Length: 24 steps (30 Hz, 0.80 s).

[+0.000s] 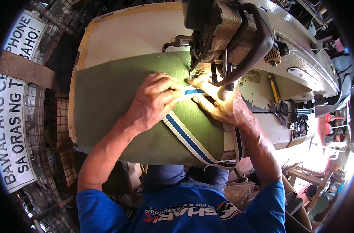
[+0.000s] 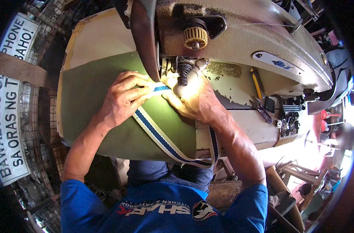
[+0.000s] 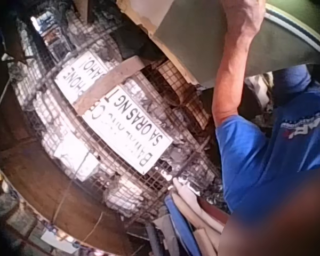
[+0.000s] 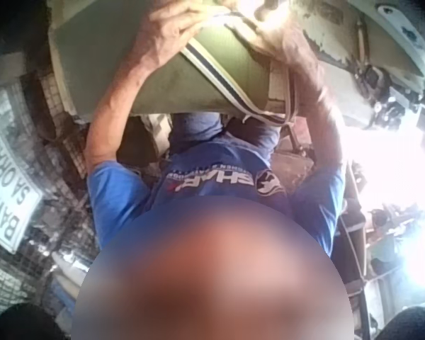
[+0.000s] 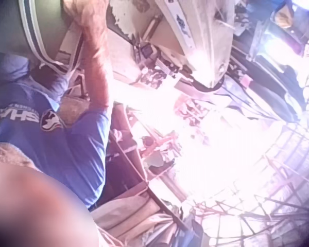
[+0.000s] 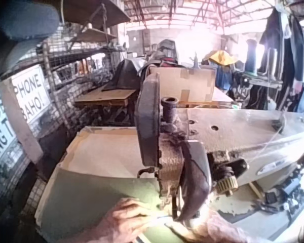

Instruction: Sewing a blue and white striped strap onto a green fabric panel using an industrial sewing machine.

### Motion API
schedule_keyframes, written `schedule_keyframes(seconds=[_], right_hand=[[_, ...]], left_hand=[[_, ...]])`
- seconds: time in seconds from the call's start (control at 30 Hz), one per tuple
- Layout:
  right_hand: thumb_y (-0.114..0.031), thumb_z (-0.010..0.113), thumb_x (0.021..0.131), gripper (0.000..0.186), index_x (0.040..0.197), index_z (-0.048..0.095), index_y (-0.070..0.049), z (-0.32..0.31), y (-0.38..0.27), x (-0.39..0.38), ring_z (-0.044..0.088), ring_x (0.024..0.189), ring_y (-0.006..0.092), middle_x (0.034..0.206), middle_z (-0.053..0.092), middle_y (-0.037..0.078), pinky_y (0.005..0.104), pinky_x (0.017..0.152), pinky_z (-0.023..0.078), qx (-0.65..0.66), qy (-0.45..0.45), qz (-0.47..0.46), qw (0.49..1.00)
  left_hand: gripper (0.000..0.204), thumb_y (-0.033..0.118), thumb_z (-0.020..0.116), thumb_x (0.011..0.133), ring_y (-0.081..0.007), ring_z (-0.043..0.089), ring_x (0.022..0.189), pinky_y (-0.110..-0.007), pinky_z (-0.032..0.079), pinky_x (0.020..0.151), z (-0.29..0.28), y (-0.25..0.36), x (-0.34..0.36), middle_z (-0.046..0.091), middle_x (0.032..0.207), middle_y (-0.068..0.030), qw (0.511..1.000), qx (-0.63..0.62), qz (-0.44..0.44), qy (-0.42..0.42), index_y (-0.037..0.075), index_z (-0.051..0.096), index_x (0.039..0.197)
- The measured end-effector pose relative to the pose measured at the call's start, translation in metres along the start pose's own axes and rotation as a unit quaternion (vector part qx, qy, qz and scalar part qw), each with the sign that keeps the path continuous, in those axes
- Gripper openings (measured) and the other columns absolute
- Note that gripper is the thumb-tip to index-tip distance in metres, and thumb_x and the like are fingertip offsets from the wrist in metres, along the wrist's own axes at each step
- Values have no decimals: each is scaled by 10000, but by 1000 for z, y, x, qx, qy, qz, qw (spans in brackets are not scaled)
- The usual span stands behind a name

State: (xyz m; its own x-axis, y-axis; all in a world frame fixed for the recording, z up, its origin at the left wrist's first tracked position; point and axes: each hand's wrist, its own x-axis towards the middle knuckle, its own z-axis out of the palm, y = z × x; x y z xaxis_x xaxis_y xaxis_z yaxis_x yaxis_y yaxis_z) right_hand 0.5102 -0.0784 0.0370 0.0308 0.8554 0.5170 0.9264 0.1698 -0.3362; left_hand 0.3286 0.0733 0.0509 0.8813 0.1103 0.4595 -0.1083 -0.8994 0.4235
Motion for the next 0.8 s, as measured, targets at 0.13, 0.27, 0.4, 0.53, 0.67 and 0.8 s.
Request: schedule_keyframes(seconds=[0.13,0.27,0.4,0.53,0.67,0.8], right_hand=[[-176,722,848,291,1111,672,-63,-3,-2,0,609,927,345,1033,630,161,450,823,498,51,-84,81,992],[-133,732,840,276,1103,680,-69,-2,0,1,626,924,323,1039,635,136,413,818,523,71,-72,58,993],[-84,700,824,150,965,699,-34,7,-3,5,633,901,271,945,636,90,374,761,528,-15,-34,-15,999],[-54,699,831,119,945,686,-21,14,-9,8,632,859,254,915,637,84,373,747,521,78,-16,88,993],[-47,712,849,94,916,653,-17,17,-11,13,621,808,257,851,642,90,353,734,502,-9,45,13,999],[-68,718,864,100,899,640,-16,18,-13,13,620,813,263,836,650,91,360,734,498,-13,46,24,999]], left_hand=[[174,34,752,760,-250,626,1021,-390,485,935,3,0,0,678,990,-67,1000,-6,-12,6,21,716,930],[173,40,749,767,-252,626,1014,-393,486,932,5,-2,-2,676,989,-70,1000,-5,-6,20,22,718,937],[148,51,732,787,-257,622,1015,-397,485,935,4,-3,-5,678,997,-60,1000,-7,-4,14,27,722,933],[148,45,722,777,-250,584,916,-391,461,873,4,-5,-4,602,910,-69,999,-10,22,29,26,692,920],[140,49,707,792,-248,579,918,-390,459,877,4,-6,-5,597,908,-69,999,-17,22,28,26,687,928],[174,41,728,787,-237,616,994,-378,468,918,3,-5,-6,668,989,-63,1000,-13,-13,4,40,719,961]])
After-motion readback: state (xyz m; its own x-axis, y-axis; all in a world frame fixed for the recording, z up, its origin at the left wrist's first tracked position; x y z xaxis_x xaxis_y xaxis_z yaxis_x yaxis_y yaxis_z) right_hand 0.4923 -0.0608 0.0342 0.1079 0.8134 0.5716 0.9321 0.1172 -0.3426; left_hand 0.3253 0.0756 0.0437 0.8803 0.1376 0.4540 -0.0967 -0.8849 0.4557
